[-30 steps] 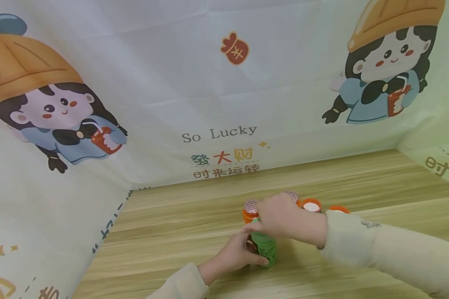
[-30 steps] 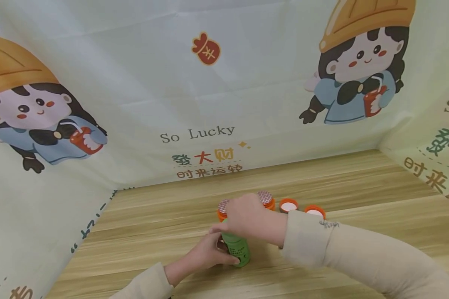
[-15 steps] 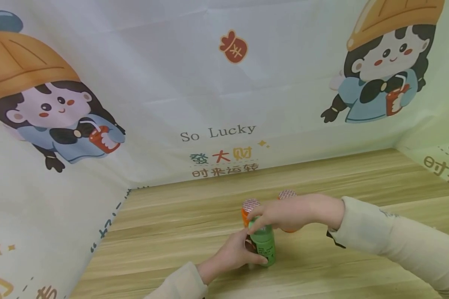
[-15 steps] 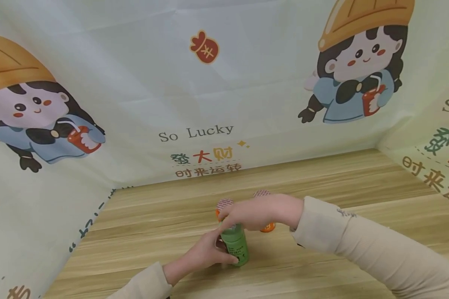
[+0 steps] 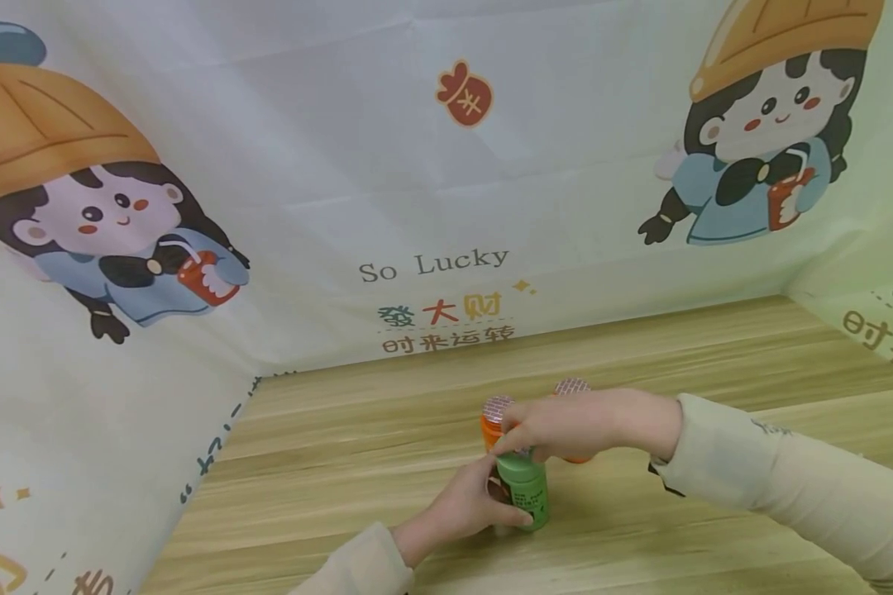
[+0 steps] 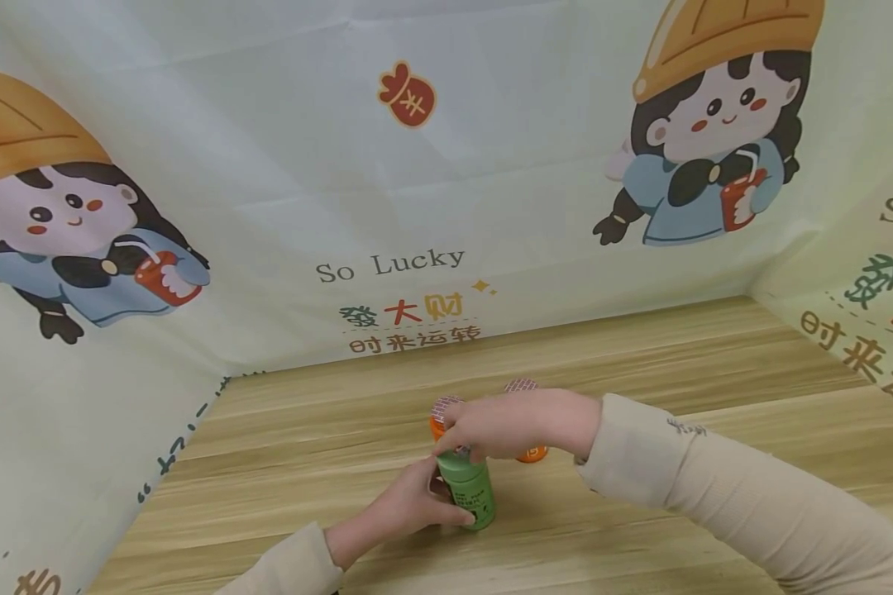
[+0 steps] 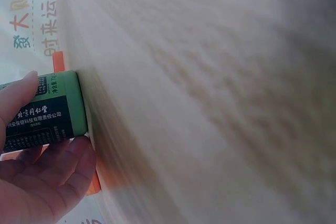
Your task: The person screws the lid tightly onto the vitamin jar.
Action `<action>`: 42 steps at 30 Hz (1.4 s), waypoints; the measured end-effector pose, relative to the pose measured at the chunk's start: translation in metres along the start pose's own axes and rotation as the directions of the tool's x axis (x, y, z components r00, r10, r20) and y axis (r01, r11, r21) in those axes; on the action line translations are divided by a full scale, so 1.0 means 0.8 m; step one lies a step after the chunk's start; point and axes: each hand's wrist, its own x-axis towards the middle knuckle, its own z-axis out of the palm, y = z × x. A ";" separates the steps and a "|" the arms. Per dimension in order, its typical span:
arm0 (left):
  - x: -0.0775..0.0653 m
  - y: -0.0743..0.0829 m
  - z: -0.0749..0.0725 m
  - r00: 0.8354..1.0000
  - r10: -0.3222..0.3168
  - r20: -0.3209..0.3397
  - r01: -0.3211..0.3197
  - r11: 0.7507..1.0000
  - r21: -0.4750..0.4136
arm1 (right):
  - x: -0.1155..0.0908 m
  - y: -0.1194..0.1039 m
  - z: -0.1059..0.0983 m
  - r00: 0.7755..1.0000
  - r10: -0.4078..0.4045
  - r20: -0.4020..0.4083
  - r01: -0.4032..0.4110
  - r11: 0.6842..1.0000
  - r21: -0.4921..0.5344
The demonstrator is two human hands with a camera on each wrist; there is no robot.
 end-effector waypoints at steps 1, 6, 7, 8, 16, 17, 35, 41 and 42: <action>0.000 0.000 0.000 1.000 0.001 0.000 -0.001 1.000 -0.002 | 0.000 -0.001 0.000 1.000 0.018 0.006 -0.018 1.000 0.002; 0.001 0.000 0.000 1.000 0.000 0.002 0.000 1.000 -0.006 | 0.003 -0.004 -0.001 0.996 0.091 0.024 -0.091 0.996 0.000; 0.001 -0.001 0.000 1.000 0.001 0.003 -0.001 1.000 -0.007 | 0.003 -0.005 -0.001 0.995 0.097 0.023 -0.097 0.995 -0.003; 0.001 -0.001 0.000 1.000 0.002 0.003 -0.002 1.000 -0.007 | 0.004 -0.005 -0.001 0.994 0.105 0.022 -0.105 0.994 -0.005; 0.003 -0.002 0.000 1.000 -0.002 0.002 0.002 1.000 0.003 | 0.006 -0.008 0.000 0.984 0.177 0.006 -0.177 0.984 0.032; 0.003 -0.002 0.000 1.000 -0.003 0.001 0.003 1.000 0.005 | 0.007 -0.009 0.001 0.982 0.188 0.005 -0.188 0.981 0.046; 0.000 -0.001 0.000 1.000 -0.031 -0.001 0.031 0.999 -0.025 | 0.015 -0.012 0.016 0.934 0.328 -0.140 -0.317 0.944 0.096; 0.000 0.000 -0.001 0.999 -0.052 0.002 0.052 0.998 -0.025 | 0.019 -0.014 0.020 0.904 0.392 -0.169 -0.367 0.916 0.164; 0.000 0.001 -0.001 0.999 -0.053 0.001 0.053 0.998 -0.023 | 0.020 -0.014 0.021 0.900 0.400 -0.171 -0.373 0.912 0.171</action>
